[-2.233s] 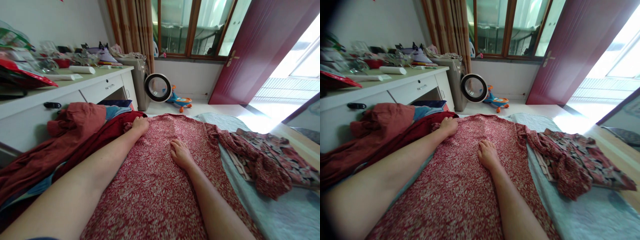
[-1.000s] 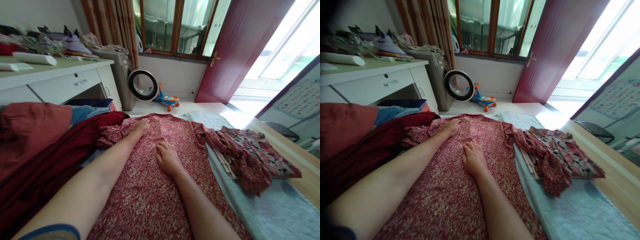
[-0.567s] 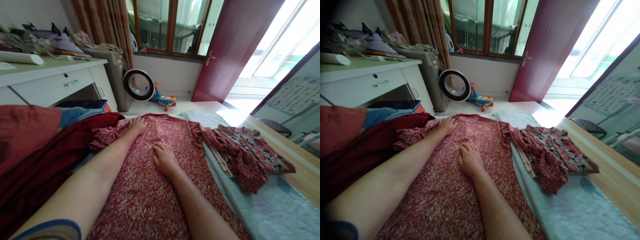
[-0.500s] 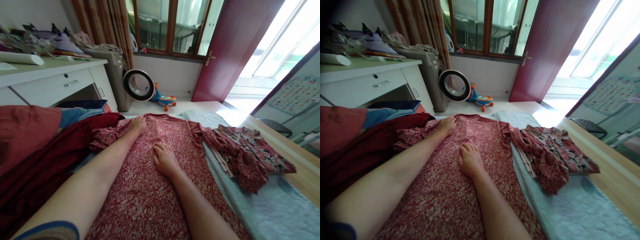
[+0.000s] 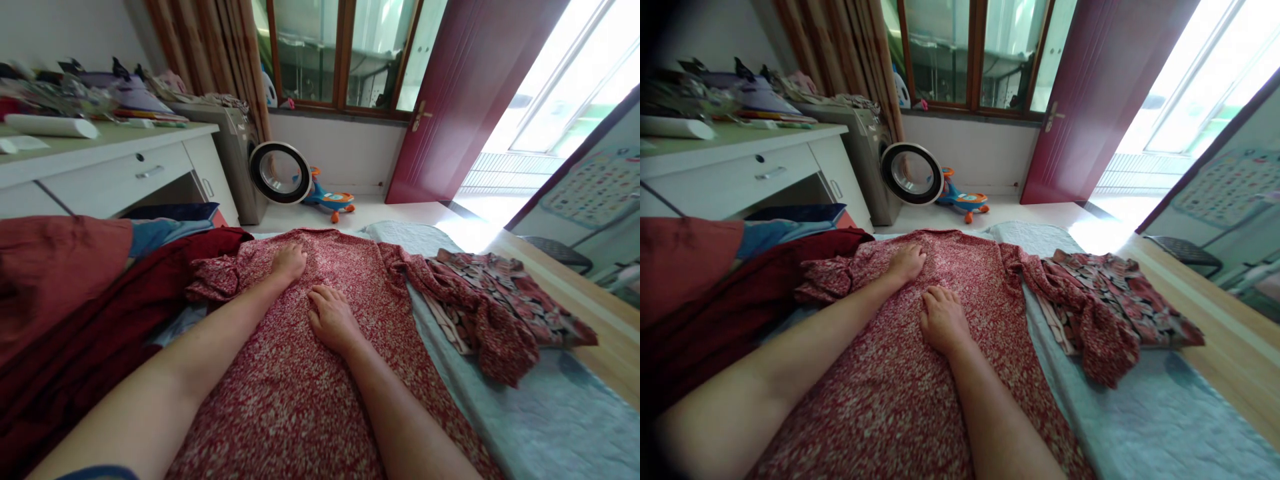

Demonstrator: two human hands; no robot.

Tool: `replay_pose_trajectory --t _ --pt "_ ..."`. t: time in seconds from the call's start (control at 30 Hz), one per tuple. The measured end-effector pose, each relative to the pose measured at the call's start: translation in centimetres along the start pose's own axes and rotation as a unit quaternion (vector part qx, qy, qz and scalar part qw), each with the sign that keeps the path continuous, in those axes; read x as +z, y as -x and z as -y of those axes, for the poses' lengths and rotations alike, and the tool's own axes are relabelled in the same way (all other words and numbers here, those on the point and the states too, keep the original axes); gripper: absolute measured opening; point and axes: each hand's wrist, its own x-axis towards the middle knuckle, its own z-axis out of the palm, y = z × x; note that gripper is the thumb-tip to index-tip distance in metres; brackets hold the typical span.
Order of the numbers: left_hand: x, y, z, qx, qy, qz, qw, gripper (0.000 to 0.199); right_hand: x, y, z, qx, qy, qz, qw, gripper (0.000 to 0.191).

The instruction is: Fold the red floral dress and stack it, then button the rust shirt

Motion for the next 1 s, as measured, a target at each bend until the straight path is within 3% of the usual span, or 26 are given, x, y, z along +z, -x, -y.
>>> replay_pose_trajectory --t 0.17,0.43,0.53,0.7,0.83,0.93,1.0 --pt "0.5 2.8 -0.7 0.04 0.003 0.019 0.999 0.048 0.1 0.0 -0.1 -0.003 0.001 -0.003 1.0 0.041" --pt "-1.1 3.1 4.0 -0.021 0.002 -0.038 0.999 0.034 0.2 -0.1 -0.3 -0.002 -0.005 0.006 1.0 0.043" --pt "-1.7 4.9 3.8 0.028 0.057 -0.041 0.997 0.036 0.2 -0.2 -0.4 -0.004 -0.006 0.007 1.0 0.043" --pt "-1.8 8.9 3.4 0.101 0.093 0.018 0.99 0.045 0.2 -0.3 -0.5 -0.006 -0.006 0.009 1.0 0.042" --pt "-1.8 9.8 5.9 0.082 0.055 0.04 0.994 0.048 0.3 -0.3 -0.7 -0.015 -0.007 0.007 1.0 0.042" --pt "-2.3 9.6 7.8 0.068 0.037 0.028 0.997 0.044 0.4 -0.2 -0.8 -0.018 -0.007 0.004 1.0 0.042" --pt "-2.7 9.8 8.0 0.053 0.031 0.012 0.998 0.041 0.4 -0.3 -0.9 -0.017 -0.006 0.003 1.0 0.042"
